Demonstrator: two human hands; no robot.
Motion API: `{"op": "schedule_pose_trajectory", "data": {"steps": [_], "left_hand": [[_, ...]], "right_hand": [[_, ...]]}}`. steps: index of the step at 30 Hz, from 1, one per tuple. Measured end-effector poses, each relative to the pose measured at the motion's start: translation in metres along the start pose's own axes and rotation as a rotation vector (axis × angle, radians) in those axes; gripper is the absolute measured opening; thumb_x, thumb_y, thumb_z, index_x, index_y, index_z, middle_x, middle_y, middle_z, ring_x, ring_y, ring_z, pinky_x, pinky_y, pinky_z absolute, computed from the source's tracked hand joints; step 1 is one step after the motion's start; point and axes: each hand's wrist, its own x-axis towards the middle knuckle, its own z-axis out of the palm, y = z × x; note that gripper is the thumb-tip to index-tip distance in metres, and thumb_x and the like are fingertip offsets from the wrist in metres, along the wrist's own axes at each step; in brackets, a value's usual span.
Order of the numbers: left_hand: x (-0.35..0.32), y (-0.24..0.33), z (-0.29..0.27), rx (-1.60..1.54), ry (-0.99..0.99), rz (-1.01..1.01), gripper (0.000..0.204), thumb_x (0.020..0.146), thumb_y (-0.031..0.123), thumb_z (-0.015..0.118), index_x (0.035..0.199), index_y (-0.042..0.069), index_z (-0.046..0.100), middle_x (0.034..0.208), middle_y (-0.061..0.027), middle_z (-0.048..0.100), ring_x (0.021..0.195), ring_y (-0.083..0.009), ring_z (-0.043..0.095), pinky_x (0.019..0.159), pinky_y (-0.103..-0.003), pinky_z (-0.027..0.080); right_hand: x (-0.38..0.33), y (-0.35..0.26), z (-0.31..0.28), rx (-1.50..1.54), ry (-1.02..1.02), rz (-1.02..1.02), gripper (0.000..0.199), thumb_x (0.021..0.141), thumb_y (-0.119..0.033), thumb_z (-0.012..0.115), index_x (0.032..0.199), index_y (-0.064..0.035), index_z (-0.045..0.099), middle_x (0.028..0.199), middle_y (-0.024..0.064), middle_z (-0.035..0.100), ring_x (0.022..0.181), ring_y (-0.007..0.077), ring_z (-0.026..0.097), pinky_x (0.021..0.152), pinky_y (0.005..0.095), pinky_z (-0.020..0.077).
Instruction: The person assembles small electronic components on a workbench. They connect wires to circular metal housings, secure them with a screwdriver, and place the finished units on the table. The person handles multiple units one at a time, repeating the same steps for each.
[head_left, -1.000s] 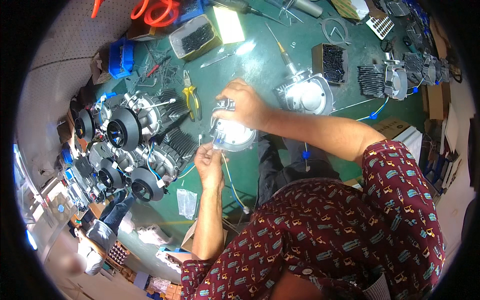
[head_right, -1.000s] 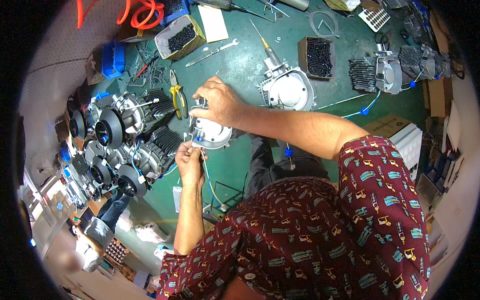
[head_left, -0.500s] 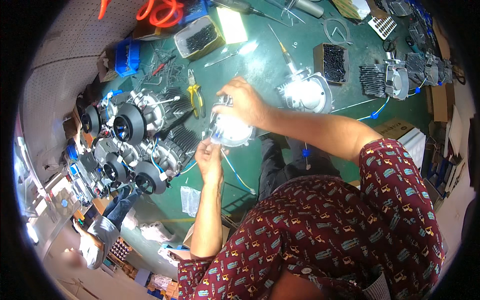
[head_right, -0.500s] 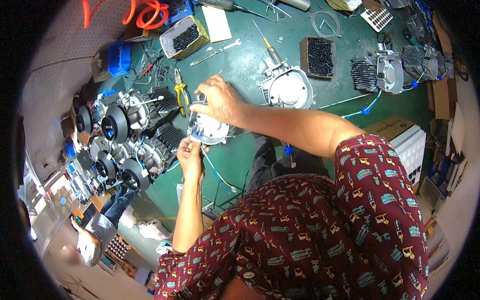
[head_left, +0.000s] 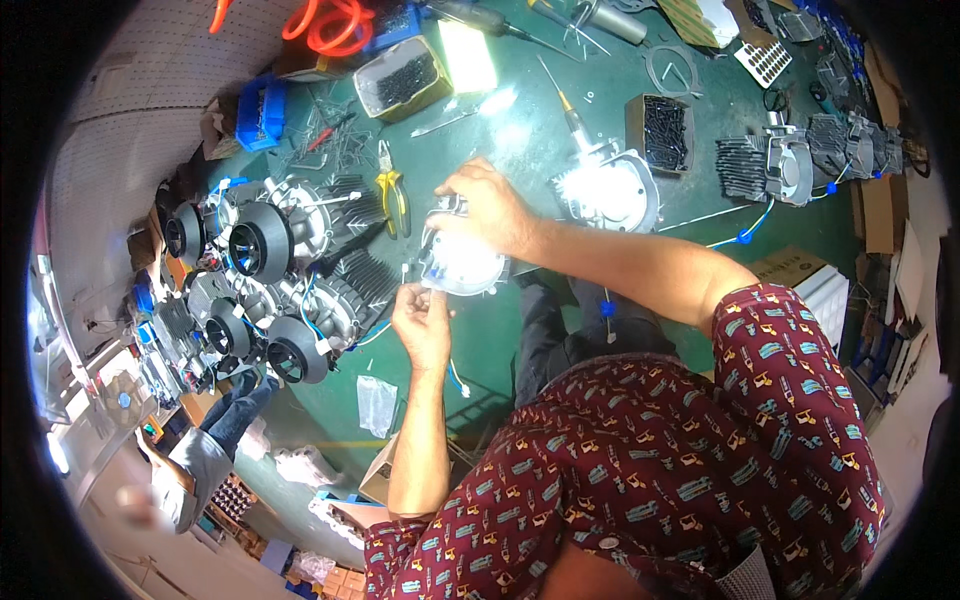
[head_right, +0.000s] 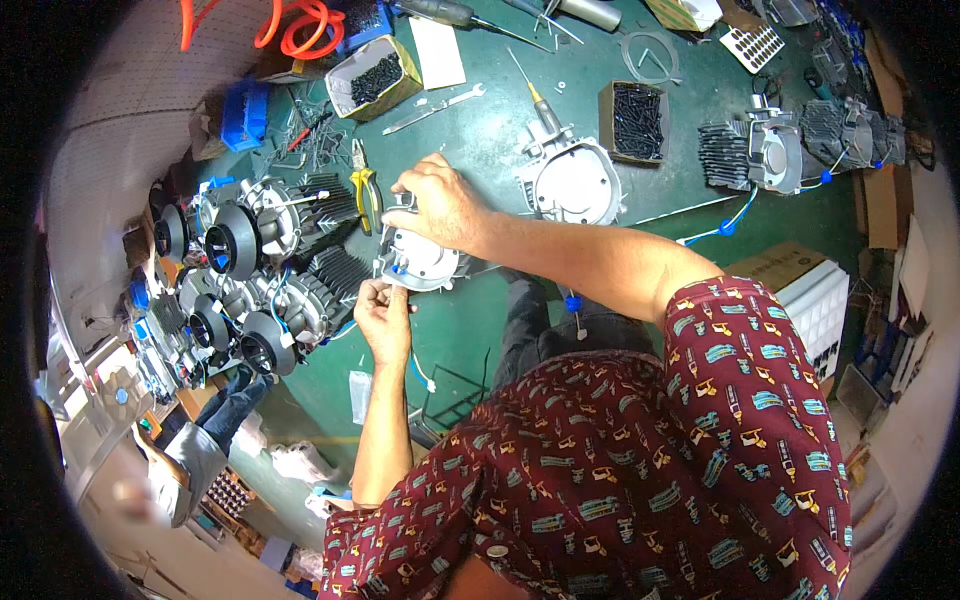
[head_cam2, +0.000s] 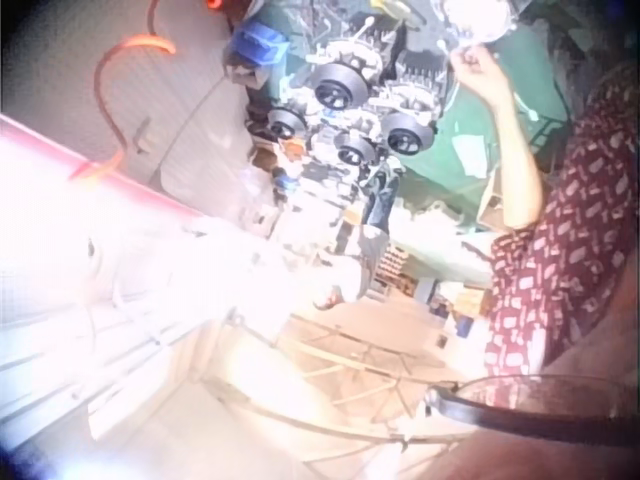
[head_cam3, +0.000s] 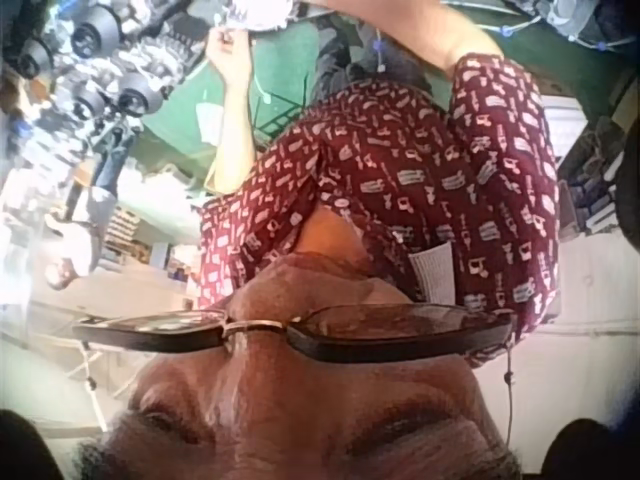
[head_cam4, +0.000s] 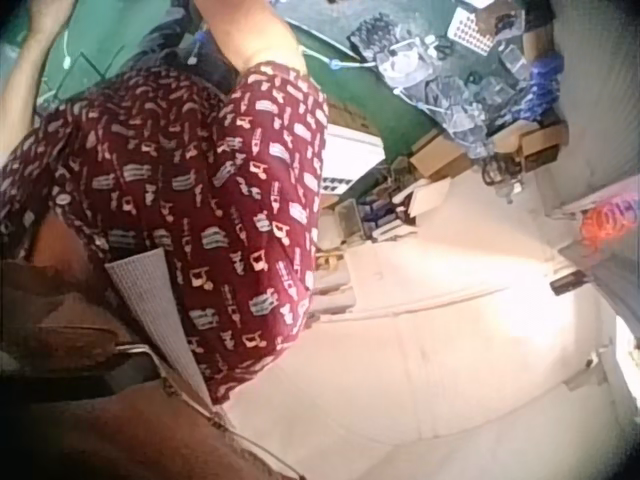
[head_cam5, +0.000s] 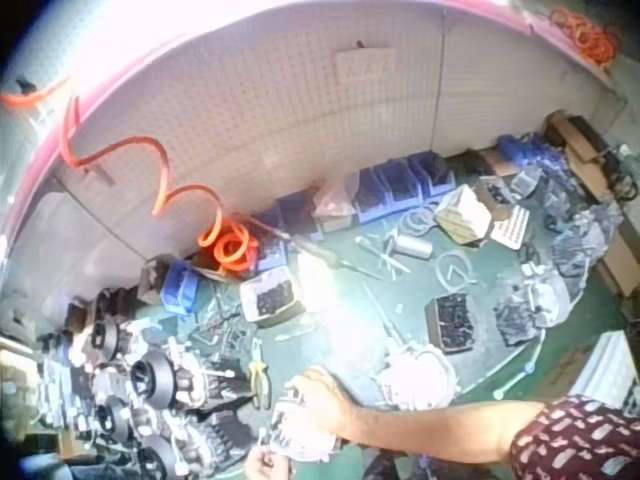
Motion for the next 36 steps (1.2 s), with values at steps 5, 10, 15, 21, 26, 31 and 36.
{"op": "schedule_pose_trajectory", "data": {"steps": [5, 10, 15, 21, 26, 31, 36], "left_hand": [[0.003, 0.019, 0.005, 0.126, 0.022, -0.033, 0.006, 0.092, -0.004, 0.062, 0.09, -0.001, 0.058, 0.072, 0.0006, 0.055, 0.06, -0.0061, 0.053, 0.052, -0.024, 0.052], [0.01, 0.017, -0.006, -0.192, -0.044, -0.231, 0.01, 0.091, -0.001, 0.058, 0.099, -0.005, 0.061, 0.086, -0.011, 0.069, 0.069, -0.0145, 0.065, 0.063, -0.029, 0.058], [0.016, -0.001, -0.029, -0.536, -0.203, -0.496, 0.012, 0.099, 0.005, 0.06, 0.107, -0.003, 0.062, 0.092, -0.0103, 0.07, 0.074, -0.0163, 0.067, 0.071, -0.03, 0.059], [0.029, -0.016, -0.041, -0.48, -0.507, -0.594, 0.028, 0.102, 0.028, 0.062, 0.106, 0.0, 0.062, 0.08, -0.0099, 0.067, 0.065, -0.0153, 0.063, 0.059, -0.024, 0.052], [0.033, -0.018, -0.033, -0.211, -0.536, -0.272, 0.027, 0.102, 0.026, 0.062, 0.096, -0.001, 0.064, 0.074, -0.0069, 0.064, 0.057, -0.0129, 0.057, 0.052, -0.026, 0.047], [0.027, -0.014, -0.027, 0.345, -0.32, 0.26, 0.006, 0.091, 0.003, 0.066, 0.086, 0.001, 0.064, 0.069, -0.0065, 0.06, 0.059, -0.0173, 0.058, 0.056, -0.033, 0.046], [0.041, -0.01, -0.028, 0.574, -0.334, 0.649, 0.009, 0.081, 0.001, 0.072, 0.08, 0.002, 0.063, 0.069, -0.0161, 0.058, 0.064, -0.0366, 0.059, 0.059, -0.043, 0.048]], "right_hand": [[-0.005, -0.004, -0.003, -0.019, 0.029, 0.016, 0.04, 0.074, -0.027, 0.084, 0.098, 0.0017, 0.072, 0.097, 0.0205, 0.069, 0.103, 0.0372, 0.061, 0.091, 0.0447, 0.0503], [-0.002, -0.003, -0.003, -0.024, -0.007, 0.047, 0.038, 0.076, -0.027, 0.084, 0.099, 0.0012, 0.071, 0.1, 0.0198, 0.068, 0.106, 0.0364, 0.06, 0.092, 0.0449, 0.0506], [0.0, -0.003, -0.007, 0.012, -0.025, 0.05, 0.039, 0.075, -0.028, 0.084, 0.099, 0.0009, 0.071, 0.101, 0.0197, 0.068, 0.106, 0.0363, 0.06, 0.092, 0.0441, 0.0509], [0.001, -0.001, -0.003, 0.02, -0.018, 0.039, 0.04, 0.073, -0.028, 0.085, 0.097, 0.0004, 0.072, 0.1, 0.0199, 0.069, 0.104, 0.0368, 0.061, 0.091, 0.0451, 0.0511], [0.002, 0.006, -0.003, 0.058, 0.015, 0.023, 0.038, 0.072, -0.029, 0.085, 0.094, -0.0006, 0.072, 0.095, 0.0194, 0.069, 0.103, 0.0376, 0.061, 0.09, 0.046, 0.0509], [0.002, 0.001, -0.002, 0.008, 0.02, 0.01, 0.039, 0.069, -0.024, 0.087, 0.095, 0.0009, 0.072, 0.096, 0.0162, 0.069, 0.098, 0.0345, 0.062, 0.087, 0.0434, 0.0505], [-0.001, -0.002, -0.002, -0.021, 0.033, 0.005, 0.038, 0.069, -0.023, 0.086, 0.095, 0.0004, 0.071, 0.096, 0.0162, 0.069, 0.098, 0.0344, 0.062, 0.087, 0.0429, 0.0503]]}}
